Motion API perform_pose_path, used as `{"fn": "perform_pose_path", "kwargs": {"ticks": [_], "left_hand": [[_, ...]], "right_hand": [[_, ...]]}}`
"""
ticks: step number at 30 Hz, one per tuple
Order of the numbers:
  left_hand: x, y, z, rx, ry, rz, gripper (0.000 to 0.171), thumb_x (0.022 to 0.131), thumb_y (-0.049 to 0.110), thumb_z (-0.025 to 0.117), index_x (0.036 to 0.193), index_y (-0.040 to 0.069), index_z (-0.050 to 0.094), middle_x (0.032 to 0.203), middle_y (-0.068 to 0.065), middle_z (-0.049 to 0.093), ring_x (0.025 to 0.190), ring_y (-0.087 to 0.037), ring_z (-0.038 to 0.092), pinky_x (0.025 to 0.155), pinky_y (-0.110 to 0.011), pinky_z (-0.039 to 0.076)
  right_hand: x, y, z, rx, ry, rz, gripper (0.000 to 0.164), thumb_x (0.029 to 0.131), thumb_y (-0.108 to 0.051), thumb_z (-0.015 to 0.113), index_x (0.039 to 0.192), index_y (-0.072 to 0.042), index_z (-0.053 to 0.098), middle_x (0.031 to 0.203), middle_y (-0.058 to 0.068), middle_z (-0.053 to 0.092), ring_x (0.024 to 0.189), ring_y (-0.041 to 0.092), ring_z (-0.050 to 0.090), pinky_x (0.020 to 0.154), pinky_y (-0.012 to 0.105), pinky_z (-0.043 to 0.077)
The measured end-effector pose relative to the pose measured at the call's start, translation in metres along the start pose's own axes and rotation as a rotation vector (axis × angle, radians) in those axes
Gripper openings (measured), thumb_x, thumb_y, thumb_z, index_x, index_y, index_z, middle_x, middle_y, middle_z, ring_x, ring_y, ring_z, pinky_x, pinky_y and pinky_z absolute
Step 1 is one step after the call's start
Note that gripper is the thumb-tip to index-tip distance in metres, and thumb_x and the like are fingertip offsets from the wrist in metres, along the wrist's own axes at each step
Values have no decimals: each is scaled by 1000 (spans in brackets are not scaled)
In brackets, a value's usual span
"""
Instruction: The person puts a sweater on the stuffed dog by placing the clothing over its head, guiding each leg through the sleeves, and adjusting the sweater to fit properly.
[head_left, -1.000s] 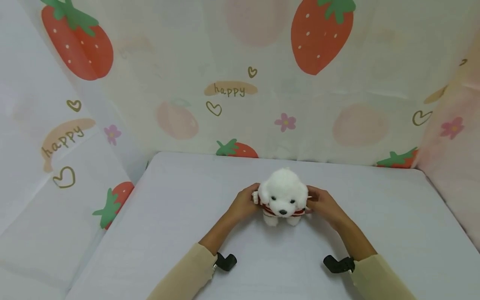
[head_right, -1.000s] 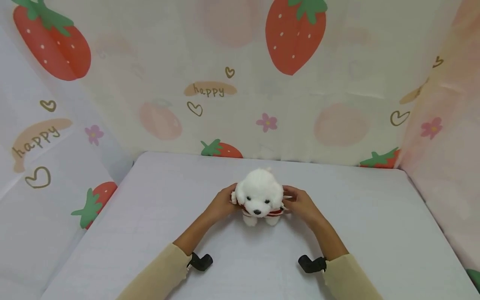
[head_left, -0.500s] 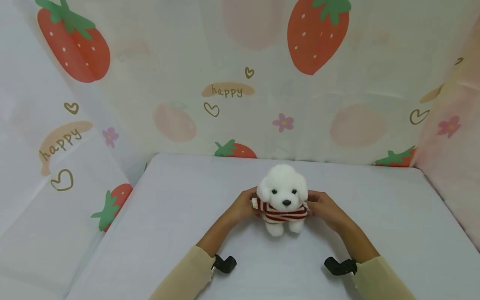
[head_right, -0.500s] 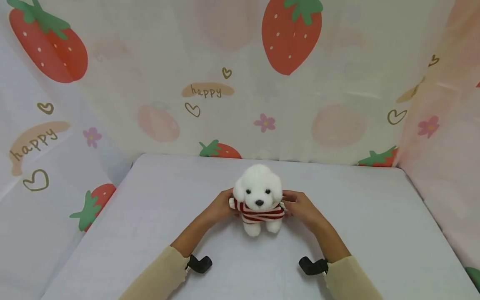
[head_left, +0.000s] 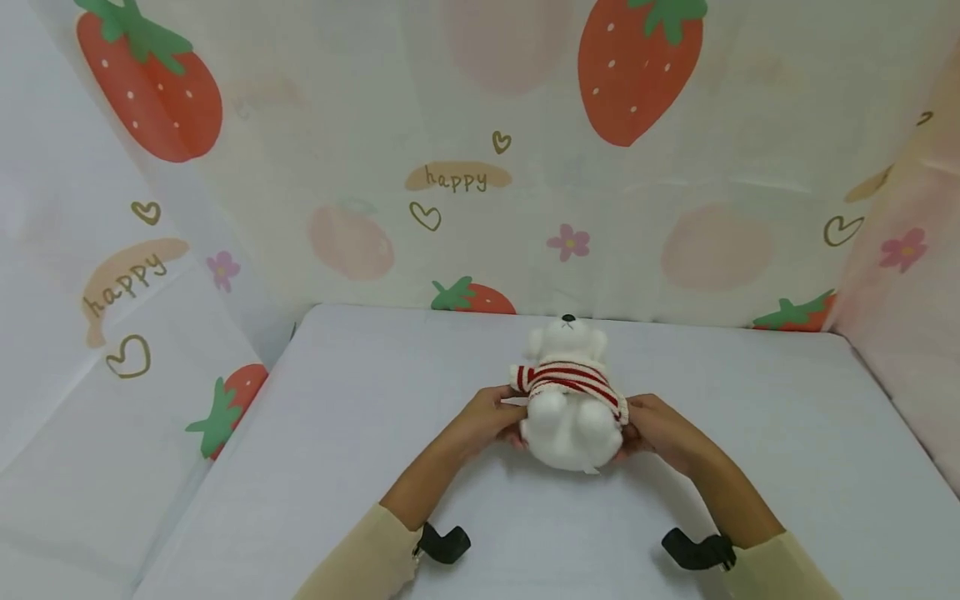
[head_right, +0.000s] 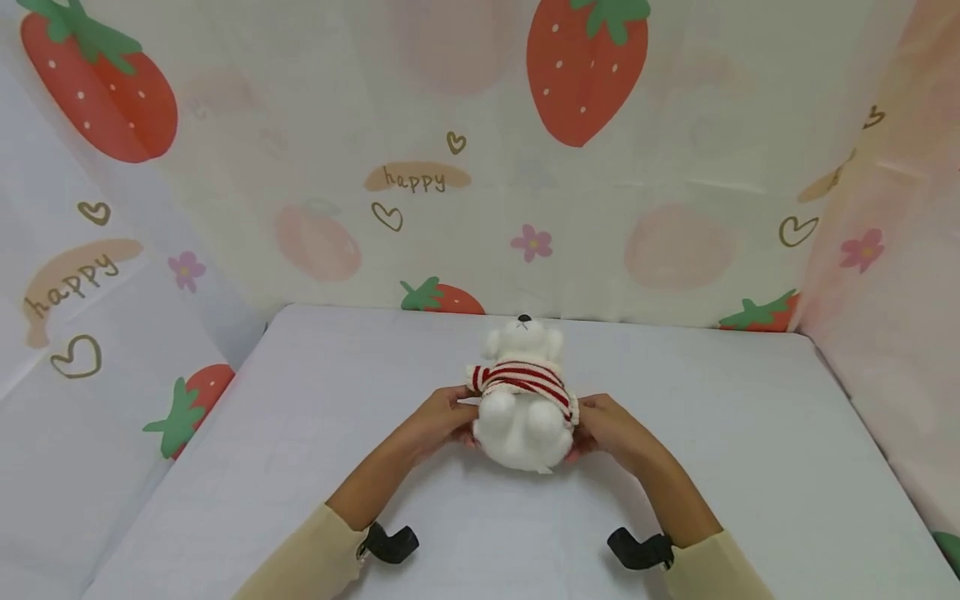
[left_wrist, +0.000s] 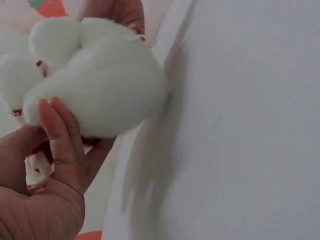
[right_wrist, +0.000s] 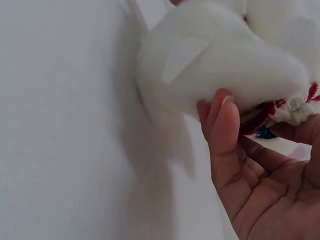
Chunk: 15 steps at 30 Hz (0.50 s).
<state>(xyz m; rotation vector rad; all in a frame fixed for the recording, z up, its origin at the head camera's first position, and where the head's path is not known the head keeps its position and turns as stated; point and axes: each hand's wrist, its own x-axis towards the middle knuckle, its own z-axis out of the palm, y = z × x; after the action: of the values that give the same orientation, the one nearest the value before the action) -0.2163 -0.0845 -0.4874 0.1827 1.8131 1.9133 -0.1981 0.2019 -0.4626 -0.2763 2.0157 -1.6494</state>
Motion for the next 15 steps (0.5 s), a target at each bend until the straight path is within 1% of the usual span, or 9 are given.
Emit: {"fn": "perform_pose_path", "kwargs": {"ticks": [2, 4, 7, 10, 12, 15], "left_hand": [[-5, -2, 3, 0, -18, -23, 44, 99, 7, 58, 139, -11, 49, 84, -10, 71, 57, -13, 66, 57, -24, 55], [-9, -3, 5, 7, -37, -33, 44, 100, 7, 57, 139, -11, 49, 84, -11, 72, 59, -14, 67, 59, -25, 57], [-14, -5, 8, 28, -55, -36, 44, 100, 8, 56, 139, -10, 49, 88, -15, 73, 62, -16, 69, 62, -29, 59], [-19, -5, 11, 49, -47, -36, 43, 101, 11, 57, 140, -8, 51, 92, -21, 74, 65, -20, 71, 66, -35, 61], [-22, -4, 11, 65, -31, -19, 41, 102, 11, 57, 138, -8, 53, 96, -23, 74, 67, -23, 73, 68, -40, 61], [-26, -2, 11, 124, 13, 45, 35, 102, 9, 58, 131, -9, 60, 101, -23, 73, 68, -27, 74, 67, -42, 61]], "right_hand": [[-5, -1, 1, 1, -17, 10, 36, 106, -16, 41, 115, 14, 59, 91, 10, 70, 76, 21, 68, 69, 37, 59], [-10, -1, 1, -2, -30, 23, 36, 106, -15, 41, 113, 14, 60, 90, 11, 71, 74, 21, 69, 68, 37, 59], [-14, 1, 2, -2, -41, 32, 35, 106, -16, 41, 110, 12, 62, 87, 11, 71, 72, 21, 68, 67, 37, 59], [-17, 4, 3, -5, -37, 38, 33, 106, -15, 42, 107, 10, 63, 83, 11, 71, 70, 21, 68, 67, 37, 59], [-18, 5, 4, -11, -22, 42, 32, 105, -17, 44, 103, 8, 65, 80, 11, 70, 68, 21, 68, 66, 37, 59], [-19, 6, 5, -25, 1, 48, 32, 105, -19, 47, 101, 7, 65, 78, 12, 69, 68, 22, 68, 65, 36, 59]]}}
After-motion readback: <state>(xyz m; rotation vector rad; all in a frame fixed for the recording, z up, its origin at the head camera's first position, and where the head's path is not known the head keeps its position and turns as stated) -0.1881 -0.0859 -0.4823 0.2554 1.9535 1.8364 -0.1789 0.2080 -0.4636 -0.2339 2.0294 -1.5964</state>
